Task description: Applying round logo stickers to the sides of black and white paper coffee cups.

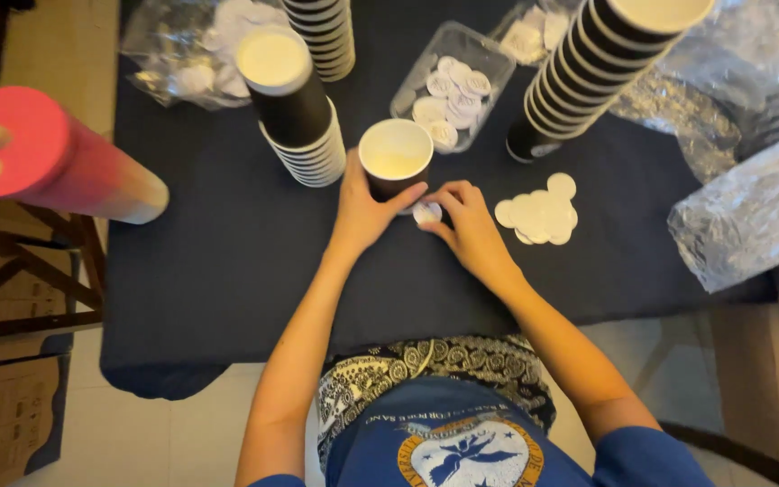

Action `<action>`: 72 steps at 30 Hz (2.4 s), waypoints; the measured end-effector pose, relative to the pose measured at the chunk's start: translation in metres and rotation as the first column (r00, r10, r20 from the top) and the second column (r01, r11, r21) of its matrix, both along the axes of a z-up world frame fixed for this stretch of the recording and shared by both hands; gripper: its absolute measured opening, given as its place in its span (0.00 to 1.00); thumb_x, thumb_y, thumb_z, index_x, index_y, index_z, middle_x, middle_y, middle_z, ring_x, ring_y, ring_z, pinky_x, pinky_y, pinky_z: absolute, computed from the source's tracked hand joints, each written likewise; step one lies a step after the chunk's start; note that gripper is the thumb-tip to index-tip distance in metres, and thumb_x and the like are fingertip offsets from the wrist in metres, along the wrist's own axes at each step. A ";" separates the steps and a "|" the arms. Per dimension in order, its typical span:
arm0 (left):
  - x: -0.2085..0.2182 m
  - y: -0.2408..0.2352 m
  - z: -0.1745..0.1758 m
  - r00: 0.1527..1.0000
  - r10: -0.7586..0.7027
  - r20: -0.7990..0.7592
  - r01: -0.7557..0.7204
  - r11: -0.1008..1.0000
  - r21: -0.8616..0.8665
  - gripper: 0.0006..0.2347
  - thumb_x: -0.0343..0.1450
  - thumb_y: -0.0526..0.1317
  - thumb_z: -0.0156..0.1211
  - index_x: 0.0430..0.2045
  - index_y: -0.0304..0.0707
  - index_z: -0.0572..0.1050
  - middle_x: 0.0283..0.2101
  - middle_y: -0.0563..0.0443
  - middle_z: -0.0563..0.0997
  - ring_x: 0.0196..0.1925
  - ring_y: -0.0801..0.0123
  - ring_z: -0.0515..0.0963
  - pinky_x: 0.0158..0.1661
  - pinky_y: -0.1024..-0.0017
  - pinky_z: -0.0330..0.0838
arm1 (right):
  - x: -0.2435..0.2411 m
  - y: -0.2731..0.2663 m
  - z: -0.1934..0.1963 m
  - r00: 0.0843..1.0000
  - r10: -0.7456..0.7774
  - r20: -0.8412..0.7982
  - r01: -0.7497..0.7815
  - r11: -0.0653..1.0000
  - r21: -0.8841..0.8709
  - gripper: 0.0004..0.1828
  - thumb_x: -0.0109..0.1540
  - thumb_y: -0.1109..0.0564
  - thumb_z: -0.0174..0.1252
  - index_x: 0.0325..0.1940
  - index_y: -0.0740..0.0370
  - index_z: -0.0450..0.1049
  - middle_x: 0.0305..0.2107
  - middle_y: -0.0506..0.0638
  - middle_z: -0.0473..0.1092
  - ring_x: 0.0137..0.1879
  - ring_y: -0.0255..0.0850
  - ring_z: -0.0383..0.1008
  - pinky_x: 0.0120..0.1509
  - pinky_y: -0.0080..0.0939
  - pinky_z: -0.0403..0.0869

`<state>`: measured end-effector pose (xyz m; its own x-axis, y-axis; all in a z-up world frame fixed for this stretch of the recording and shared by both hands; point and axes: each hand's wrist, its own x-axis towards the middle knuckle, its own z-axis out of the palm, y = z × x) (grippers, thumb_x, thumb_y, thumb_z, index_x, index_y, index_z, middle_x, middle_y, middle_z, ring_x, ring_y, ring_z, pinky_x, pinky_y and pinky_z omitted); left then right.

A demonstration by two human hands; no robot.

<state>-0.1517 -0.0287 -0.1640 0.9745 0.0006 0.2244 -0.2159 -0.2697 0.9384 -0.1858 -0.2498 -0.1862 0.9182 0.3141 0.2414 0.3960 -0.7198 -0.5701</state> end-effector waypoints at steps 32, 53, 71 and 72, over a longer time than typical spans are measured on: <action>-0.120 -0.039 0.029 0.697 -0.223 0.681 -0.101 0.911 0.401 0.13 0.73 0.32 0.72 0.53 0.34 0.83 0.57 0.45 0.84 0.54 0.57 0.87 0.51 0.72 0.86 | -0.067 -0.019 0.023 0.817 0.206 -0.538 0.319 0.616 0.720 0.17 0.65 0.67 0.63 0.59 0.72 0.76 0.36 0.58 0.80 0.34 0.36 0.82 0.40 0.36 0.84; -0.149 -0.057 0.050 0.994 0.099 0.044 -0.075 0.926 -0.369 0.08 0.72 0.24 0.70 0.43 0.25 0.86 0.39 0.35 0.89 0.39 0.54 0.91 0.36 0.64 0.90 | -0.103 0.023 0.077 0.953 -0.292 0.076 0.177 0.746 0.642 0.11 0.57 0.70 0.76 0.43 0.64 0.87 0.45 0.62 0.84 0.48 0.48 0.86 0.54 0.43 0.85; -0.144 -0.050 -0.010 0.967 -0.186 -0.172 0.017 0.724 -0.690 0.12 0.61 0.23 0.79 0.36 0.20 0.86 0.36 0.35 0.88 0.40 0.55 0.91 0.42 0.66 0.89 | -0.115 0.012 0.060 0.996 -0.073 -0.043 0.080 0.647 0.758 0.18 0.49 0.66 0.79 0.43 0.66 0.87 0.44 0.66 0.84 0.51 0.55 0.86 0.55 0.48 0.83; -0.144 -0.051 -0.011 0.966 -0.191 -0.174 0.018 0.721 -0.693 0.12 0.61 0.23 0.79 0.36 0.20 0.86 0.36 0.35 0.88 0.40 0.56 0.91 0.42 0.66 0.89 | -0.115 0.011 0.060 0.997 -0.070 -0.034 0.071 0.649 0.757 0.18 0.49 0.65 0.80 0.43 0.66 0.87 0.44 0.66 0.84 0.51 0.55 0.86 0.55 0.49 0.83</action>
